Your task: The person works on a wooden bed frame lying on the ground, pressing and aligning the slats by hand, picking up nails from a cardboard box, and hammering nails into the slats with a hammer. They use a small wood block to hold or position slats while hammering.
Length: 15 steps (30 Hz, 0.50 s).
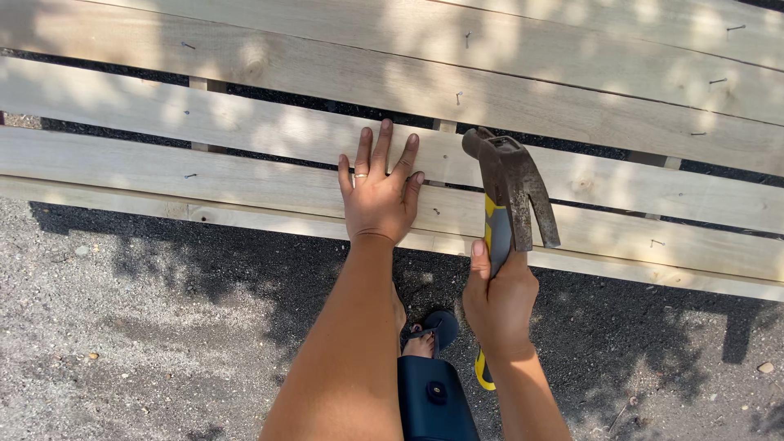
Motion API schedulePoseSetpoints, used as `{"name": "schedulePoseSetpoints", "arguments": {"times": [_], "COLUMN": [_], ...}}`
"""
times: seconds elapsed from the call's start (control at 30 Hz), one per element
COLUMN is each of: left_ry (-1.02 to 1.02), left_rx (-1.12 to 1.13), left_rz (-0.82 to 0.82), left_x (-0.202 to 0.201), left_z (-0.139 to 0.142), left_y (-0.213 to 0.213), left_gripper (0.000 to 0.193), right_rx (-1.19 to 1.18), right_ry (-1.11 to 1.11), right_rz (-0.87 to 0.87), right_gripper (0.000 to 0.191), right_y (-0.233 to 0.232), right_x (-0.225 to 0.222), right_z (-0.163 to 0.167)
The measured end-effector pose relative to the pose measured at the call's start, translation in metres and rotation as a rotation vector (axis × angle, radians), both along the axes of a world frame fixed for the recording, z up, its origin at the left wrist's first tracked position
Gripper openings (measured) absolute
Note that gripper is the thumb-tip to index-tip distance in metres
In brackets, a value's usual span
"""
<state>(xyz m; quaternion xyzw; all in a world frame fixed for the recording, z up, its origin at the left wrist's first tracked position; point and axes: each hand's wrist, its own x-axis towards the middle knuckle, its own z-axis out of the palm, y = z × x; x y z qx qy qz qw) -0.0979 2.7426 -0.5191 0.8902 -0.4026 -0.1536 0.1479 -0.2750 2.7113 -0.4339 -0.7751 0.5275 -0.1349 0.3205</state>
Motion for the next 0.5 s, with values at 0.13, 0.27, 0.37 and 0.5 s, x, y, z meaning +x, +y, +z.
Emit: {"name": "schedulePoseSetpoints", "arguments": {"times": [0.13,0.27,0.37,0.5], "left_ry": [0.018,0.019,-0.006,0.025], "left_rx": [0.052,0.042,0.004,0.061], "left_rz": [0.0,0.002,0.0,-0.001], "left_x": [0.0,0.0,0.0,-0.001], "left_z": [0.001,0.001,0.0,-0.002], "left_y": [0.0,0.0,0.0,0.001], "left_gripper": [0.048,0.048,0.049,0.048], "right_rx": [0.12,0.158,0.108,0.037], "right_ry": [0.274,0.15,0.1,0.191], "right_rz": [-0.011,0.004,-0.042,0.002], "right_gripper": [0.032,0.029,0.031,0.03], "right_y": [-0.004,-0.006,-0.002,-0.003], "right_x": [0.004,-0.004,-0.009,-0.001], "right_z": [-0.008,-0.004,0.0,-0.012]}}
